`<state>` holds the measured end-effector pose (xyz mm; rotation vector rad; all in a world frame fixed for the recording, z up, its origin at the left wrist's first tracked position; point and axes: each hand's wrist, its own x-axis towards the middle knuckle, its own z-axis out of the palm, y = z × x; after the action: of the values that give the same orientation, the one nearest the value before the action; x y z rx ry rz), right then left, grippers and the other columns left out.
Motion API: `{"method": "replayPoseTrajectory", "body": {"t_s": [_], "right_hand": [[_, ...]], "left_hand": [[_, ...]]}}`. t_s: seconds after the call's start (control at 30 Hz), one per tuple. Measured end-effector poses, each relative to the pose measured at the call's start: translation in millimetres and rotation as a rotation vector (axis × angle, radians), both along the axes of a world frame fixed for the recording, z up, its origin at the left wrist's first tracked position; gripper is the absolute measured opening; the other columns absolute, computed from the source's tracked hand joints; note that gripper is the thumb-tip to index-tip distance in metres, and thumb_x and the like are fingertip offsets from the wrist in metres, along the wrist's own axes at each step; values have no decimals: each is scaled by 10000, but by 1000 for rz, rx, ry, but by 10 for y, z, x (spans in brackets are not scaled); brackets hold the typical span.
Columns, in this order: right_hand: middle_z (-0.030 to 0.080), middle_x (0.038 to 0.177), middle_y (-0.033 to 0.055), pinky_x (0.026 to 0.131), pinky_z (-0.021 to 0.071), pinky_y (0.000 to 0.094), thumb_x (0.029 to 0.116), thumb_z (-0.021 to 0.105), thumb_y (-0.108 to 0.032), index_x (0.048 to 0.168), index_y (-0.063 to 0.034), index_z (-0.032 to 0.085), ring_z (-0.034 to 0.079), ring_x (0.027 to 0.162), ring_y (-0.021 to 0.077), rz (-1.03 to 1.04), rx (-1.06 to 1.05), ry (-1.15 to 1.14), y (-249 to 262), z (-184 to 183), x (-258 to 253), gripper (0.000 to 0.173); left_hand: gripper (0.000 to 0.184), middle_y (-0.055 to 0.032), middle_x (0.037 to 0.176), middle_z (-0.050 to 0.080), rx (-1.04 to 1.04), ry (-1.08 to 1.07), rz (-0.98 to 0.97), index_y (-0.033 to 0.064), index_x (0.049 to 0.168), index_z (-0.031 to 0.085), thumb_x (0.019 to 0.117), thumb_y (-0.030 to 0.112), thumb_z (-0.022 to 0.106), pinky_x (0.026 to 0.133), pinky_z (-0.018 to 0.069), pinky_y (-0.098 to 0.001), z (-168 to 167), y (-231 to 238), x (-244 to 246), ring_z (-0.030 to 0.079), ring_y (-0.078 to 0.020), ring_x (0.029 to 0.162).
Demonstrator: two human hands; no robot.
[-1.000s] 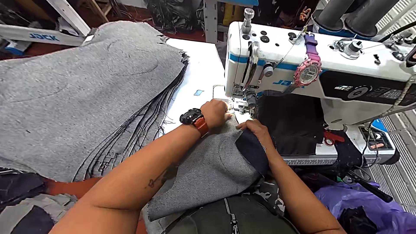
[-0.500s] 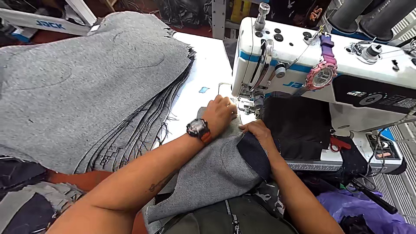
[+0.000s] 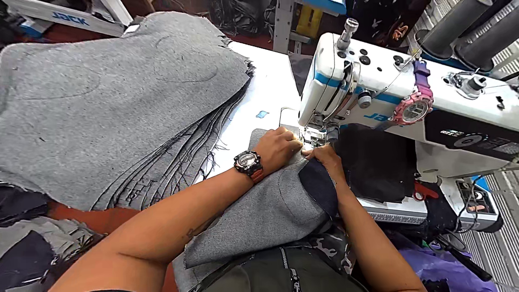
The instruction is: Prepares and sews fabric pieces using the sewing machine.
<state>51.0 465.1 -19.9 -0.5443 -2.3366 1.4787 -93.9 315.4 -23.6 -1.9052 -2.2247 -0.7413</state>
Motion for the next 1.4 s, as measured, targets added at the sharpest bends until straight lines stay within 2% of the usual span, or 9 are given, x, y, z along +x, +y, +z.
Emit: {"method": "replayPoseTrajectory", "body": {"t_s": [0.13, 0.33, 0.57, 0.73, 0.83, 0.93, 1.03, 1.13, 1.4], "right_hand": [[731, 1003, 156, 941, 496, 295, 939, 611, 54, 940, 48, 747, 650, 1025, 161, 43, 241, 164, -47, -37, 93, 136], [727, 984, 110, 915, 468, 216, 948, 595, 38, 930, 36, 741, 614, 995, 65, -16, 169, 147, -69, -34, 73, 147], [603, 647, -41, 591, 491, 232, 913, 670, -65, 740, -81, 644, 564, 597, 14, -208, -252, -73, -97, 9, -148, 176], [745, 1027, 172, 976, 483, 370, 978, 575, 2, 998, 73, 741, 674, 1042, 238, -53, 221, 99, -84, -75, -67, 181], [691, 1116, 298, 999, 491, 434, 1009, 488, 38, 1099, 145, 686, 659, 1087, 365, -47, 395, 144, -90, -72, -24, 243], [678, 1079, 221, 896, 532, 389, 1070, 401, -67, 1224, 77, 639, 655, 989, 263, -95, 282, 36, -108, -71, -2, 318], [697, 1107, 248, 954, 533, 558, 998, 572, -39, 1264, 67, 628, 670, 1079, 401, 13, 526, -128, -201, 194, 221, 292], [652, 1271, 232, 1016, 470, 638, 946, 714, -234, 1228, 19, 661, 598, 1234, 428, 257, 718, -235, -316, 270, 598, 383], [586, 1424, 223, 1096, 434, 575, 986, 579, -565, 1341, 17, 631, 509, 1369, 411, 256, 738, -149, -1397, 39, 706, 684]], "left_hand": [[283, -164, 1101, 735, 26, 0, -20, 84, 1100, 769, 1006, 97, 502, 840, 545, -551, -21, 8, -43, 684, -381, 1086], [298, -178, 1119, 733, 9, 1, -61, 81, 1124, 766, 1009, 96, 491, 859, 538, -563, 2, 29, -100, 680, -394, 1105], [271, -166, 1120, 739, -72, 57, -152, 81, 1109, 756, 1013, 83, 503, 864, 548, -570, 42, 84, -281, 685, -403, 1086], [264, -243, 1089, 696, -544, -163, 134, 12, 1171, 691, 1043, 86, 472, 819, 503, -660, 836, 35, 205, 664, -464, 1067], [604, -260, 1285, 639, -292, -675, 287, 3, 1476, 458, 1043, 417, 531, 900, 548, -612, 947, -93, 851, 685, -389, 1092], [1126, -244, 1390, 551, -70, -1022, 433, 94, 1598, 256, 760, 527, 872, 961, 536, -623, 486, -178, 1380, 636, -391, 1169], [522, -150, 1041, 724, 53, -1344, 501, 47, 1305, 586, 878, 234, 819, 852, 598, -507, 341, -287, 1423, 721, -265, 940], [304, -131, 979, 712, 92, -1600, 498, 12, 1241, 619, 937, 21, 632, 760, 603, -417, 454, -518, 1132, 702, -211, 842], [198, -339, 1111, 629, -263, 217, 397, -63, 1101, 658, 989, -3, 505, 805, 504, -672, 1232, -369, 151, 634, -540, 1046]]}}
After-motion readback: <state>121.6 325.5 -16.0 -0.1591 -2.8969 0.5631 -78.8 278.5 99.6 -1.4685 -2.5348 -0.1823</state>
